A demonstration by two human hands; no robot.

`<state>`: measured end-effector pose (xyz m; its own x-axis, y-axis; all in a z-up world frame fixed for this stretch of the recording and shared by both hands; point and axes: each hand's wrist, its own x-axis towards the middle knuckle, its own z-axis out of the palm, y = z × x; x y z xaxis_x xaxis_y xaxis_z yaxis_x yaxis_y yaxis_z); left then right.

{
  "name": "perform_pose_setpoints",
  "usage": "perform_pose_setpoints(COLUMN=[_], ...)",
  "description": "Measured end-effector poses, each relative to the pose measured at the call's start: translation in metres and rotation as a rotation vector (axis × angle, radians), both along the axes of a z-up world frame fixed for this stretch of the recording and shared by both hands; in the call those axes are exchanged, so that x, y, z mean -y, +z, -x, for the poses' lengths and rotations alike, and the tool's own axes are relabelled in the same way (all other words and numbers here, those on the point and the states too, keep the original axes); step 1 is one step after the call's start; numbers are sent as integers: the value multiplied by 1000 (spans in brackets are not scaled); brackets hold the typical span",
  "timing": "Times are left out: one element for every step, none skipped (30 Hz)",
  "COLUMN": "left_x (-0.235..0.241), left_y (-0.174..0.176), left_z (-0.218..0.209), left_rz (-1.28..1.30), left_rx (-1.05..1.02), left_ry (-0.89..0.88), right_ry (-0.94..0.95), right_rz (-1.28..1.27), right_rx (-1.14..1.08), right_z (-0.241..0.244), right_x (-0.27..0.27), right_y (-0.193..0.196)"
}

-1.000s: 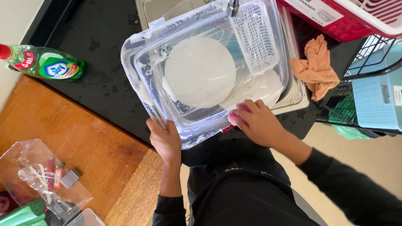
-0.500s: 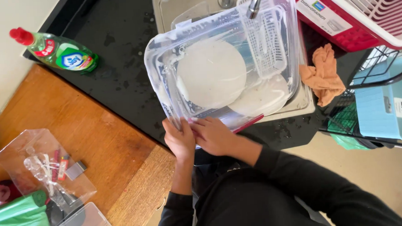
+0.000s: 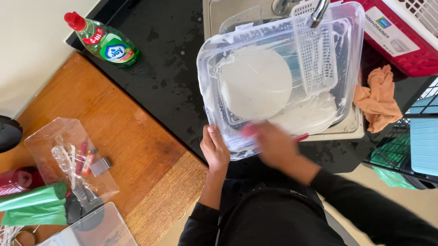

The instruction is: Washing a plastic container and a dish rack in a sink with soap and a sponge.

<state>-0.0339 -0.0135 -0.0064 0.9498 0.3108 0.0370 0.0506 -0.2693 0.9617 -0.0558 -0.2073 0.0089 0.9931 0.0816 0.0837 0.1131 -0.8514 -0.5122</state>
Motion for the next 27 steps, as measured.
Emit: perform_pose_setpoints(left_x=[-1, -2, -1, -4, -8, -7, -6, -4, -6, -4, -2, -4, -5, -4, -2, -3, -5, -6, -7, -7, -7, -7, -7, -5, -4, -4, -1], left_y=[-2, -4, -4, -3, -3, 2, 6, 9, 13, 17, 20, 19, 19, 18, 19, 21, 23, 26, 28, 30, 30, 30, 30, 28, 26, 25, 22], left_z=[-1, -1, -2, -3, -5, -3, -2, -4, -6, -7, -8, -8, -8, -10, -11, -10, -8, -10, -12, -12, -13, -8, -4, -4, -5, -7, -8], left_rz=[19, 37, 38, -2, -41, -48, -137, -224, -228, -227, -225, -226, -269, -309, -307, -302, -297, -300, -289, -275, -274, -273, -271, -268, -239, -213, -212], left_rx=[3, 5, 7, -3, -13, -12, -11, -4, 5, -36, -77, -77, -128, -177, -174, -204, -233, -227, -198, -173, -171, -181, -191, -191, -193, -194, -192], left_ry=[-15, -27, -23, -3, 18, 14, 12, 4, -4, -2, 1, -7, -28, -47, -52, -61, -71, -75, -90, -100, -98, -97, -96, -91, -54, -15, -8], right_ry=[86, 174, 178, 188, 198, 195, 294, 387, 379, 306, 231, 224, 246, 268, 263, 306, 349, 341, 282, 225, 225, 189, 152, 158, 132, 107, 112], right_rz=[-120, -241, -239, -262, -285, -292, -245, -195, -199, -118, -38, -40, 191, 426, 428, 675, 922, 920, 929, 935, 936, 915, 891, 894, 883, 870, 869], right_rx=[-32, -67, -67, -121, -176, -173, -168, -156, -146, -241, -336, -336, -281, -223, -223, -163, -101, -98, 76, 248, 251, 346, 439, 443, 431, 422, 428], right_z=[1, 2, -3, -8, -13, -18, -23, -29, -39, -46, -52, -57, -62, -69, -80, -88, -96, -112, -128, -145, -159, -169, -180, -176, -172, -171, -157], right_x=[-33, -66, -62, -62, -62, -37, -11, 15, 47, 83, 119, 142, 165, 191, 194, 194, 193, 199, 206, 213, 207, 203, 197, 195, 192, 187, 185], right_y=[6, 13, 23, 32, 41, 35, 29, 22, 9, -2, -14, -16, -18, -18, -8, 0, 8, 6, 5, 4, 8, 12, 15, 10, 4, -1, -18])
